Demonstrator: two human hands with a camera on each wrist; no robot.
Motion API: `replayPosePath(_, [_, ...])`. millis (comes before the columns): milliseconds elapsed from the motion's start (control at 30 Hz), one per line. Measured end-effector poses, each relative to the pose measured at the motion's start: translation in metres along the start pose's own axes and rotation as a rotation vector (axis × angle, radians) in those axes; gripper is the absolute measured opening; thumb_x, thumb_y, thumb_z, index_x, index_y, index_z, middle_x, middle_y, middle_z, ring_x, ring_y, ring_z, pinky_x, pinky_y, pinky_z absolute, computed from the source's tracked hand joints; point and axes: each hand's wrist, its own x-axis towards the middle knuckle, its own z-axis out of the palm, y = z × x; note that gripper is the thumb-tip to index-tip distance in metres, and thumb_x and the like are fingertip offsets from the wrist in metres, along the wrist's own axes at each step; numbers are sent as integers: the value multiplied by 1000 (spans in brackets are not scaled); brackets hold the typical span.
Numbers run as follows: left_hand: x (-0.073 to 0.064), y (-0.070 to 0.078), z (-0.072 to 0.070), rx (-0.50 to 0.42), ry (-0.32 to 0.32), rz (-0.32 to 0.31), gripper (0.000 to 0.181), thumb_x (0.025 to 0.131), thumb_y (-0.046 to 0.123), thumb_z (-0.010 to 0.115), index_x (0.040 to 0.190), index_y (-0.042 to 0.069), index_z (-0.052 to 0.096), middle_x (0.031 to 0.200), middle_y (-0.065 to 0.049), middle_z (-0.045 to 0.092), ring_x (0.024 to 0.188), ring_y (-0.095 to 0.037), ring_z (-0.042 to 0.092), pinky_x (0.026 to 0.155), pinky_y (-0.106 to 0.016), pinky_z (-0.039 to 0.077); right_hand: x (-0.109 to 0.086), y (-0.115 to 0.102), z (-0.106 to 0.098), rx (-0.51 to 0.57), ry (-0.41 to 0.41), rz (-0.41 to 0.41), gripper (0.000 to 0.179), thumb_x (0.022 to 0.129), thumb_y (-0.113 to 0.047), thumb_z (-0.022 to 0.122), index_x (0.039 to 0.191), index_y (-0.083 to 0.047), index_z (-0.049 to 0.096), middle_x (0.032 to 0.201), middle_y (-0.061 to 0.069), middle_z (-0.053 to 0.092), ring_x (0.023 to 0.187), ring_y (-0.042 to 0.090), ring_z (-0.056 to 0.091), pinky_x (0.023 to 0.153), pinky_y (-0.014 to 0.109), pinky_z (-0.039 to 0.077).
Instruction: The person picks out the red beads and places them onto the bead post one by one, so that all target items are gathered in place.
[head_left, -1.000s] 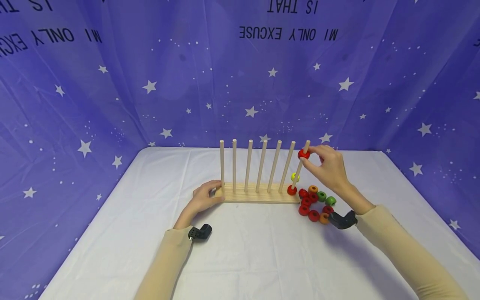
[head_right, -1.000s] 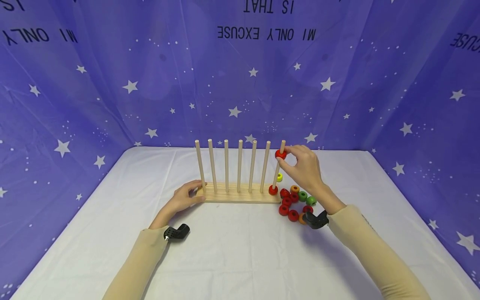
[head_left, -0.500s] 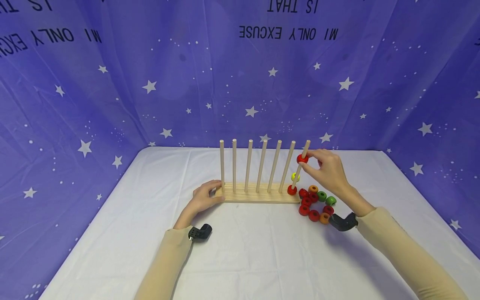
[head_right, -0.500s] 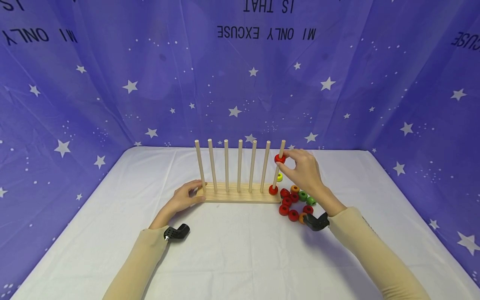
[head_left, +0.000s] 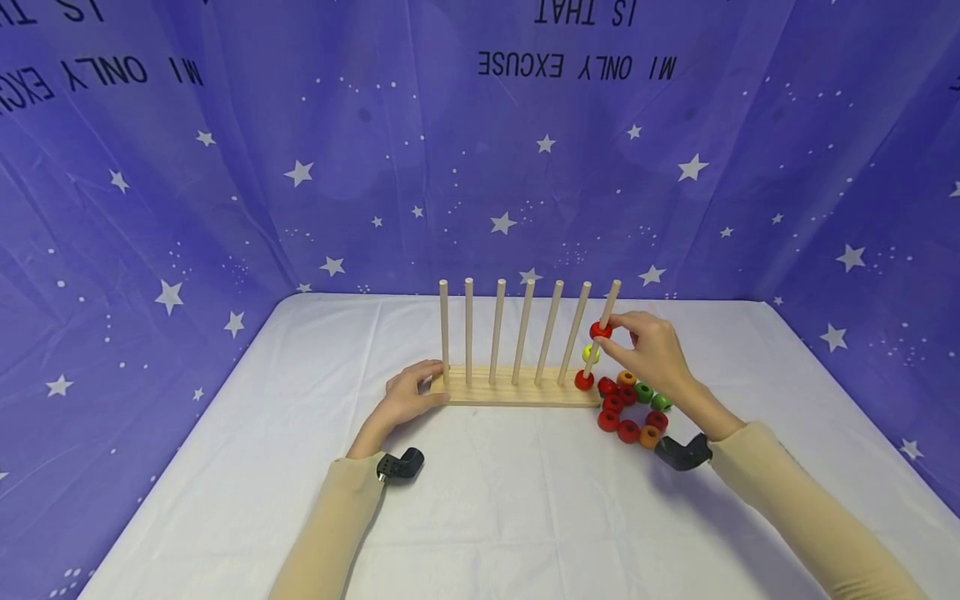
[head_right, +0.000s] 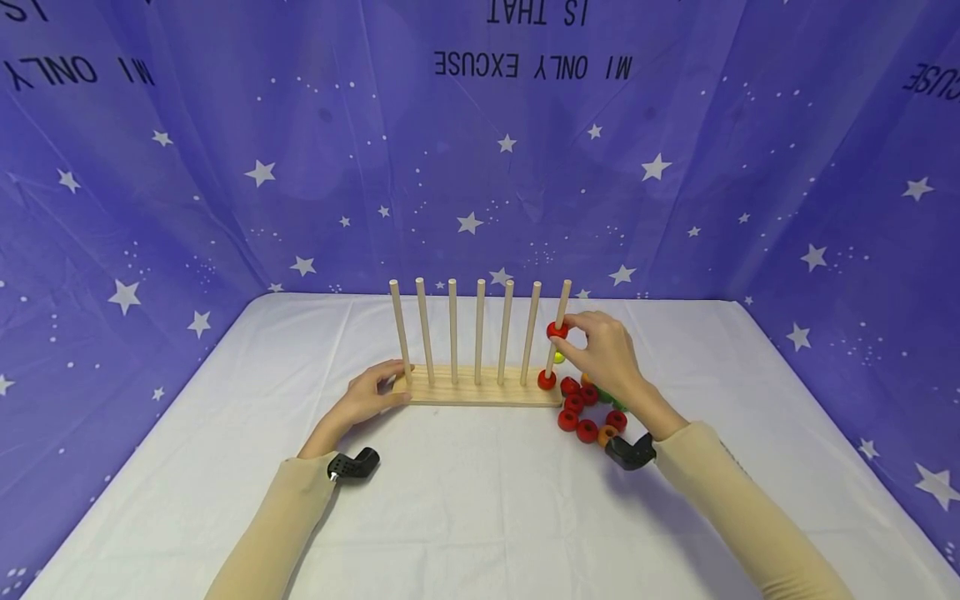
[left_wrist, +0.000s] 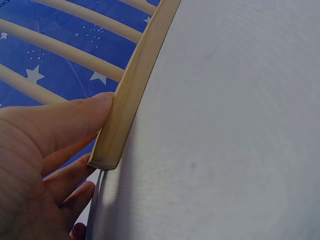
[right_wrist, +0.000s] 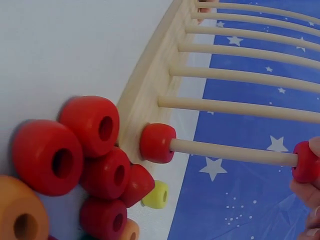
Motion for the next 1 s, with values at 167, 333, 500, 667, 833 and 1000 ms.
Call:
replayPosePath(167, [0, 0, 0, -4, 1, -5, 53, 80, 24, 69, 128, 6, 56, 141, -14, 50, 133, -37, 43, 103, -59, 24, -4, -1, 3, 2, -25, 15, 21, 74, -18, 77, 91, -6, 72, 69, 5, 62, 52, 7, 28, 50, 22, 24])
replayPosePath(333, [-1, 0, 0, 2, 2, -9, 52, 80, 23, 69, 128, 6, 57, 140, -14, 50, 132, -37, 44, 103, -59, 24, -9, 1, 8, 15, -62, 40, 20, 74, -16, 77, 91, -7, 72, 74, 6, 65, 53, 7, 31, 49, 21, 26])
replayPosePath(500, [-1, 2, -2, 7, 3, -5, 52, 80, 23, 69, 128, 6, 57, 140, -15, 50, 133, -37, 42, 104, -59, 24, -13, 4, 12, 26, -68, 52, 19, 73, -17, 78, 89, -9, 72, 79, 7, 69, 53, 7, 32, 49, 21, 27])
replayPosePath(667, [1, 2, -3, 6, 0, -9, 52, 80, 23, 69, 128, 6, 57, 140, -14, 50, 134, -36, 41, 105, -59, 23, -17, 6, 16, 41, -85, 61, 18, 73, -16, 78, 88, -9, 71, 79, 6, 68, 52, 7, 30, 48, 20, 25])
replayPosePath(833, [0, 2, -2, -2, -1, -9, 52, 80, 23, 69, 128, 7, 57, 140, -14, 50, 134, -36, 42, 104, -59, 23, -22, 9, 21, 52, -122, 74, 17, 74, -17, 78, 88, -10, 71, 81, 5, 69, 52, 6, 30, 47, 20, 26])
replayPosePath(1000, [0, 2, -2, -1, -4, -12, 52, 80, 23, 69, 128, 6, 56, 141, -15, 49, 135, -37, 40, 105, -60, 22, -24, 10, 25, 45, -144, 83, 19, 73, -18, 78, 89, -10, 72, 82, 6, 70, 51, 6, 30, 47, 20, 25])
